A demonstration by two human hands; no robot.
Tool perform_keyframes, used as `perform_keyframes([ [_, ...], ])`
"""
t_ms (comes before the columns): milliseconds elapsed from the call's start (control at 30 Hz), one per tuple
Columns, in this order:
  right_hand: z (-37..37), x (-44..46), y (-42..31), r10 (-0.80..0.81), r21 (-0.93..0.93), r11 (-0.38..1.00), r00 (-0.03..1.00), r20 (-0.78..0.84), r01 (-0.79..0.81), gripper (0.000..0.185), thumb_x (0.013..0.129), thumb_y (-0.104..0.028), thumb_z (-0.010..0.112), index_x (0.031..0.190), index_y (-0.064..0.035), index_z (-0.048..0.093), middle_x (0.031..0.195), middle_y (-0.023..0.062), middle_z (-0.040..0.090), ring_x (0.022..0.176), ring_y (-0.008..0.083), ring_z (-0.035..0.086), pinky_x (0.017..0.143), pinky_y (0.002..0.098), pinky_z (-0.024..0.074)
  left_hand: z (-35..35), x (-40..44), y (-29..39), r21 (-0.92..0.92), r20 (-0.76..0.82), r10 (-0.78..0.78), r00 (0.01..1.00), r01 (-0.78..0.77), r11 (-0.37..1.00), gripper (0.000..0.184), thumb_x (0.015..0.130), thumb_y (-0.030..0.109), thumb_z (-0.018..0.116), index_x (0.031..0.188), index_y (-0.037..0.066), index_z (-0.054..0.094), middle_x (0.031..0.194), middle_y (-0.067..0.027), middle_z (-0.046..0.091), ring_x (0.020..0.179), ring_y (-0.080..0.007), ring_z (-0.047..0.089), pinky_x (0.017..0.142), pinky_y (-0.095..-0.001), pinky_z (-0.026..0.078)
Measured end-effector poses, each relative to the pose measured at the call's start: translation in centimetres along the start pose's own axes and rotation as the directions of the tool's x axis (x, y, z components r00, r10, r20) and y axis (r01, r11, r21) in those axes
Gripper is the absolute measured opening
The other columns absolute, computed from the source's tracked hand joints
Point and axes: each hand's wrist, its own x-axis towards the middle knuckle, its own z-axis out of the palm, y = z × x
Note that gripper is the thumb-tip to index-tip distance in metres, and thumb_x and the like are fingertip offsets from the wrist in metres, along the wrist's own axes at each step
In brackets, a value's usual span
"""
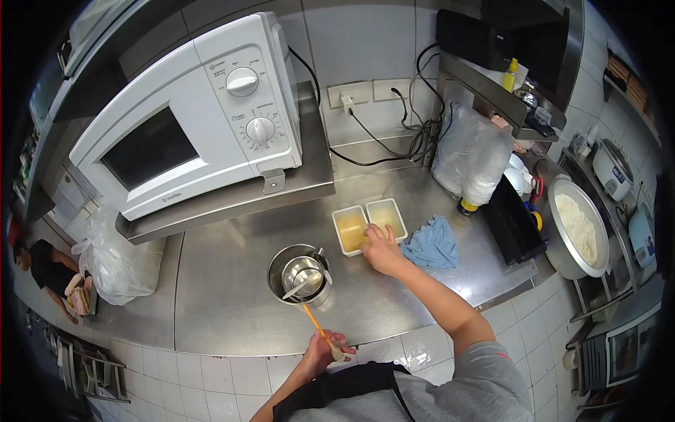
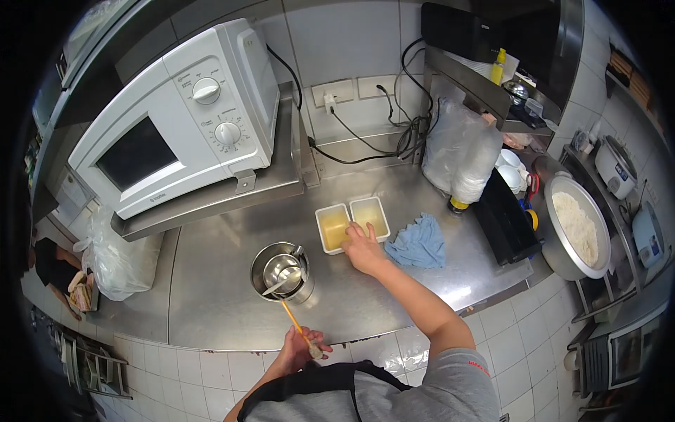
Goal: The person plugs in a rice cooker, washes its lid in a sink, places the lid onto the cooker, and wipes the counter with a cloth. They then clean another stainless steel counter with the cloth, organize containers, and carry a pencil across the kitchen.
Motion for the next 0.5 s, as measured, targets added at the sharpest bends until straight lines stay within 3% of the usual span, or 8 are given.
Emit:
perform_keyframes([
  [133,-1.0,0.4,-2.1,-0.004,0.06,0.998,0.994,-0.106,0.01,0.022,0.077,-0.013,0.059,0.098,-0.0112,0.065,0.102,0.008,0.057,0.108,0.0232,0.05,0.101,0.0496,0.0298,-1.0,-1.2,-0.5,-0.013,-0.041,-0.004,0.999,0.004,1.0,0.041,0.092,0.059,0.027,0.09,0.021,0.042,0.099,-0.007,0.049,0.1,-0.0379,0.057,0.079,-0.0484,0.045],
  [233,1.0,2.7,-2.1,-0.03,-0.057,0.997,0.981,0.193,0.042,0.022,0.073,-0.017,0.068,0.094,-0.0098,0.067,0.085,0.0067,0.059,0.096,0.0241,0.056,0.083,0.0393,0.0444,-1.6,-1.8,-0.8,-0.058,-0.055,-0.033,0.998,0.03,0.998,0.042,0.092,0.06,0.028,0.089,0.021,0.042,0.098,-0.0073,0.049,0.1,-0.0381,0.057,0.079,-0.0485,0.046],
  [333,2.3,5.6,-2.9,0.056,0.114,0.992,0.996,-0.071,-0.047,0.012,0.076,-0.015,0.068,0.086,-0.0077,0.068,0.075,0.0051,0.06,0.085,0.0195,0.06,0.068,0.0311,0.0485,-2.0,-2.1,-0.3,-0.058,-0.059,-0.019,0.998,0.016,0.998,0.041,0.091,0.06,0.029,0.088,0.02,0.042,0.096,-0.0077,0.049,0.099,-0.0386,0.057,0.078,-0.0489,0.047],
  [367,2.6,6.8,-3.1,0.242,0.407,0.894,0.966,-0.088,-0.187,0.01,0.078,-0.014,0.067,0.085,-0.0065,0.067,0.077,0.005,0.061,0.085,0.018,0.06,0.067,0.0306,0.0488,-2.2,-2.5,-0.3,-0.069,-0.07,-0.011,0.997,0.006,0.998,0.041,0.091,0.06,0.03,0.087,0.02,0.042,0.096,-0.0081,0.049,0.099,-0.0388,0.058,0.078,-0.0493,0.047],
  [433,3.5,8.9,-3.5,0.558,0.851,0.411,0.829,0.05,-0.328,0.008,0.081,-0.012,0.066,0.083,-0.0042,0.066,0.08,0.0047,0.062,0.086,0.0148,0.061,0.064,0.0296,0.0494,-2.6,-3.3,-0.5,-0.091,-0.098,0.006,0.995,-0.015,0.996,0.041,0.091,0.059,0.03,0.087,0.02,0.042,0.095,-0.0087,0.048,0.098,-0.0395,0.058,0.078,-0.0501,0.048],
  [467,6.3,9.9,-2.7,0.625,0.934,0.213,0.775,0.096,-0.288,0.012,0.087,-0.011,0.061,0.091,-0.0007,0.063,0.086,0.0049,0.064,0.085,0.0128,0.061,0.067,0.0274,0.0506,-3.0,-3.6,-0.6,-0.101,-0.114,0.016,0.993,-0.027,0.995,0.041,0.091,0.059,0.031,0.087,0.02,0.042,0.095,-0.009,0.048,0.097,-0.0398,0.058,0.077,-0.0505,0.048],
  [500,8.1,10.6,-2.6,0.685,0.989,-0.054,0.715,0.137,-0.137,0.015,0.087,-0.012,0.06,0.095,0.0006,0.061,0.087,0.0057,0.064,0.081,0.0143,0.062,0.068,0.0278,0.0511,-3.2,-4.0,-0.7,-0.111,-0.13,0.025,0.991,-0.04,0.993,0.041,0.091,0.059,0.031,0.087,0.02,0.042,0.095,-0.0093,0.048,0.096,-0.0402,0.058,0.077,-0.0509,0.048],
])
